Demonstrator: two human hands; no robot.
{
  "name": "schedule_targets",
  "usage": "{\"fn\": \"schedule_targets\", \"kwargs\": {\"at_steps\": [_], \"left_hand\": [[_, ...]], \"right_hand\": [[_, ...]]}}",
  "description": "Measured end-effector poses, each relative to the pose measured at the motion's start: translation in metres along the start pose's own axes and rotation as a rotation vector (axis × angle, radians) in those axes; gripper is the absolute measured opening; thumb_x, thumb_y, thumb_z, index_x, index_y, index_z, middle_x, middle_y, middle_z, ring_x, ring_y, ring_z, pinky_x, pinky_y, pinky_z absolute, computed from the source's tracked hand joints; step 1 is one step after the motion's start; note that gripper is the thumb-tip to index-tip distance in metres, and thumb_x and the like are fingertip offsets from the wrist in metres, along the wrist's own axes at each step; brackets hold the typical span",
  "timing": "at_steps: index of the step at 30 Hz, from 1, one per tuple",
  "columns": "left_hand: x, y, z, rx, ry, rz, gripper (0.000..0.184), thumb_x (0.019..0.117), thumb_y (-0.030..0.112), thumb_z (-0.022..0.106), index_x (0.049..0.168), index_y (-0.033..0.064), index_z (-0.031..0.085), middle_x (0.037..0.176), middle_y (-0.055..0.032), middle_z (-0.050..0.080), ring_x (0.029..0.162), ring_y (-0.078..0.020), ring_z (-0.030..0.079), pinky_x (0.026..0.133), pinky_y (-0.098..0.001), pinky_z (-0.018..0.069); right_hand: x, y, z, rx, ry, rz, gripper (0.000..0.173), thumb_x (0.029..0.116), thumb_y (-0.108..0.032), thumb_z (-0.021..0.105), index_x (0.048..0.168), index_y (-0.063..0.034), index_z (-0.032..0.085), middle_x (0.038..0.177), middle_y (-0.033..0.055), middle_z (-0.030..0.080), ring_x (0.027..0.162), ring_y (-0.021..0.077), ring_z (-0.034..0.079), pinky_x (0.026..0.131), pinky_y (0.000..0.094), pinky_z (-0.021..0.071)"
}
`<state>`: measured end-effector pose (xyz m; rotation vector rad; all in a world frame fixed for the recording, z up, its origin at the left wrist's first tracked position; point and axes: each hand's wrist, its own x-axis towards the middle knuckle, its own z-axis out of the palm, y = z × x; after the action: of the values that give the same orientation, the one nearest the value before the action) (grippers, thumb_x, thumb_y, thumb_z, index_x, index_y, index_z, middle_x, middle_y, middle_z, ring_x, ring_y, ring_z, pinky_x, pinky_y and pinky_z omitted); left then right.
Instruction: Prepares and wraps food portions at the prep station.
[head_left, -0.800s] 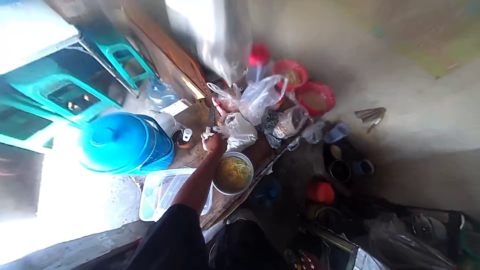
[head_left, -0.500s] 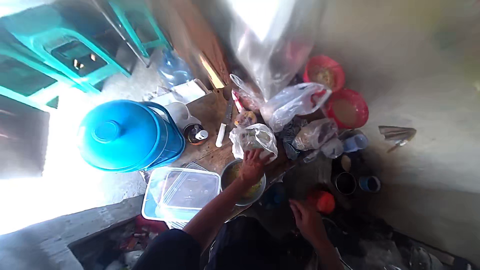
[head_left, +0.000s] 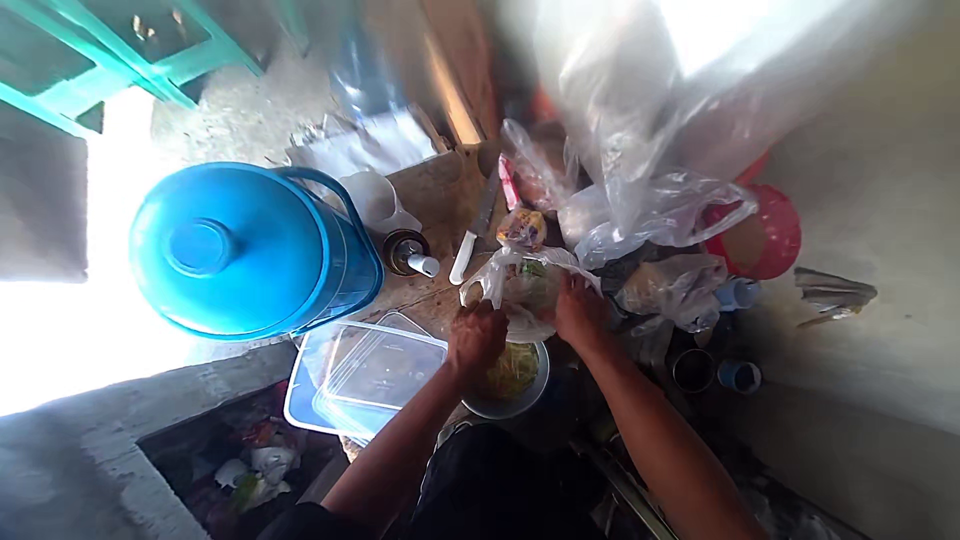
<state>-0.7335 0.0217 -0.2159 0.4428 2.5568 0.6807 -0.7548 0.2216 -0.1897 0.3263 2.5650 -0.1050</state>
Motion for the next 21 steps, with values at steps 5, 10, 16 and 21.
{"fn": "schedule_targets", "kwargs": {"at_steps": [5,10,16,21], "left_hand": [[0.013,-0.011,-0.006,0.003,0.059,0.017,0.027,0.0924,0.037,0.074,0.090,0.0112,0.079,0.143,-0.0099,0.058,0.133,-0.0331,0.050,0.104,-0.0554,0.0434],[0.024,-0.013,0.000,-0.064,0.098,0.013,0.052,0.0834,0.035,0.084,0.128,0.0136,0.066,0.149,-0.0092,0.053,0.135,-0.0341,0.050,0.102,-0.0550,0.0464],[0.034,-0.003,0.005,-0.152,0.102,0.026,0.110,0.0767,0.038,0.090,0.164,0.0218,0.025,0.155,-0.0131,0.046,0.138,-0.0366,0.047,0.109,-0.0576,0.0415],[0.057,-0.004,-0.001,-0.284,0.141,0.111,0.111,0.0775,0.016,0.089,0.165,0.0191,0.021,0.162,-0.0146,0.036,0.137,-0.0390,0.050,0.105,-0.0537,0.0503]], "right_hand": [[0.008,-0.009,0.013,0.050,0.169,-0.153,0.031,0.0965,-0.014,0.065,0.127,-0.0169,0.070,0.116,0.0168,0.069,0.090,0.0380,0.071,0.071,0.0574,0.0572],[0.019,0.005,-0.017,0.307,0.206,-0.129,0.030,0.1065,-0.028,0.055,0.115,-0.0048,0.071,0.100,0.0211,0.070,0.099,0.0396,0.068,0.085,0.0593,0.0549],[0.026,0.002,-0.038,1.297,0.134,0.240,0.050,0.1106,-0.046,0.038,0.125,-0.0033,0.060,0.113,0.0175,0.067,0.102,0.0284,0.068,0.083,0.0511,0.0584],[0.030,-0.007,-0.039,1.473,0.078,0.260,0.052,0.1104,-0.049,0.038,0.137,-0.0067,0.054,0.124,0.0201,0.065,0.103,0.0335,0.070,0.080,0.0553,0.0613]]}}
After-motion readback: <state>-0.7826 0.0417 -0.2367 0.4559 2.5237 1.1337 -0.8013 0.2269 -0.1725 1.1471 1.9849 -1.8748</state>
